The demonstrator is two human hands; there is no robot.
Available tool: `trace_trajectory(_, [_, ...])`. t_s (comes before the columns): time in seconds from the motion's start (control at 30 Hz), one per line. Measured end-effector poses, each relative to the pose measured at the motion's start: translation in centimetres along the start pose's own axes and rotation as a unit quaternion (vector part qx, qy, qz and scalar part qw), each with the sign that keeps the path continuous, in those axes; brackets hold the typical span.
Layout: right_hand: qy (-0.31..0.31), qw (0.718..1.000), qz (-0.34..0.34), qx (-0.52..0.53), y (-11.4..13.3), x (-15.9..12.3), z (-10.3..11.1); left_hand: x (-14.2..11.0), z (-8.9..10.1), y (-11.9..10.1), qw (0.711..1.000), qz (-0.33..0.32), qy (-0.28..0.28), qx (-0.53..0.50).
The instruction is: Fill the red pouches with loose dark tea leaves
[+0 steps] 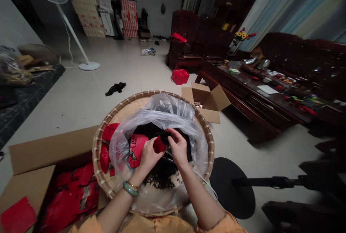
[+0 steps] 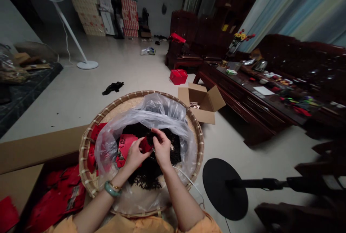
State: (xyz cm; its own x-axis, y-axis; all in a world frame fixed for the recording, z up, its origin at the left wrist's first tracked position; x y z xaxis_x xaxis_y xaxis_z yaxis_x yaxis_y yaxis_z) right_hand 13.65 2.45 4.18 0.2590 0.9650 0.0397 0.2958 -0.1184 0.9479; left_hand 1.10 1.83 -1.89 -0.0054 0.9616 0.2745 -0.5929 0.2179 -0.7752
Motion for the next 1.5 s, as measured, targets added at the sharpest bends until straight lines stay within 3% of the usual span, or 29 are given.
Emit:
trace_trajectory(0.23, [-0.072, 0.989, -0.028, 0.130, 0.3, 0.8, 1.1, -0.2, 0.0, 0.3, 0.999, 0.014, -0.024, -0.022])
trace_trajectory(0.4, [0.004, 1.000, 0.016, -0.004, 0.6, -0.1, 0.2, -0.3, -0.4, 0.0, 1.000, 0.004, -0.018, -0.017])
trace_trajectory(0.53, [0.017, 0.998, 0.034, -0.053, 0.9, -0.6, -0.2, -0.1, -0.1, -0.2, 0.999, 0.006, -0.027, -0.024])
trace_trajectory(0.83, [0.036, 0.995, -0.037, 0.086, 1.9, -1.0, -0.3, -0.2, -0.1, -0.1, 0.999, -0.001, -0.020, -0.025])
trace_trajectory(1.0, [-0.026, 0.992, -0.014, 0.126, 1.5, -0.4, 1.2, 0.0, 0.6, -0.3, 0.998, 0.000, -0.054, -0.027])
trace_trajectory(1.17, [-0.024, 0.995, 0.000, -0.099, 0.3, 0.6, 4.0, 0.0, 1.1, 0.1, 0.998, -0.005, -0.059, -0.012])
trace_trajectory(1.27, [0.004, 0.981, 0.048, -0.187, 0.7, 0.3, 3.9, -0.1, 0.9, 0.3, 0.998, -0.008, -0.060, 0.003])
trace_trajectory(1.43, [0.183, 0.936, 0.083, -0.287, 1.8, -0.7, 1.6, -0.1, 0.7, 0.1, 0.998, -0.039, -0.047, 0.013])
trace_trajectory(1.5, [0.221, 0.916, 0.094, -0.320, 1.8, -0.9, 1.1, -0.1, 0.8, 0.2, 0.998, -0.047, -0.047, 0.022])
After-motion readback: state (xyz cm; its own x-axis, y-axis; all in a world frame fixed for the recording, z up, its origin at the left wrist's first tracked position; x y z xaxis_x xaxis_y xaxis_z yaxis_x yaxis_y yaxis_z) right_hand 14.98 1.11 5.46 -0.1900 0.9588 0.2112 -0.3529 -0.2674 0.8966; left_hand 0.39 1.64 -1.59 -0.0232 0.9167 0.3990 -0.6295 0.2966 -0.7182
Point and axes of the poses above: each hand's wrist, its own x-axis towards the middle knuckle, its own z-axis out of the back of the hand, y = z × x, the point moved 1 cm from there along x, towards the middle knuckle, and after that the axes turned 2 degrees about -y, right-handed, at the moved point
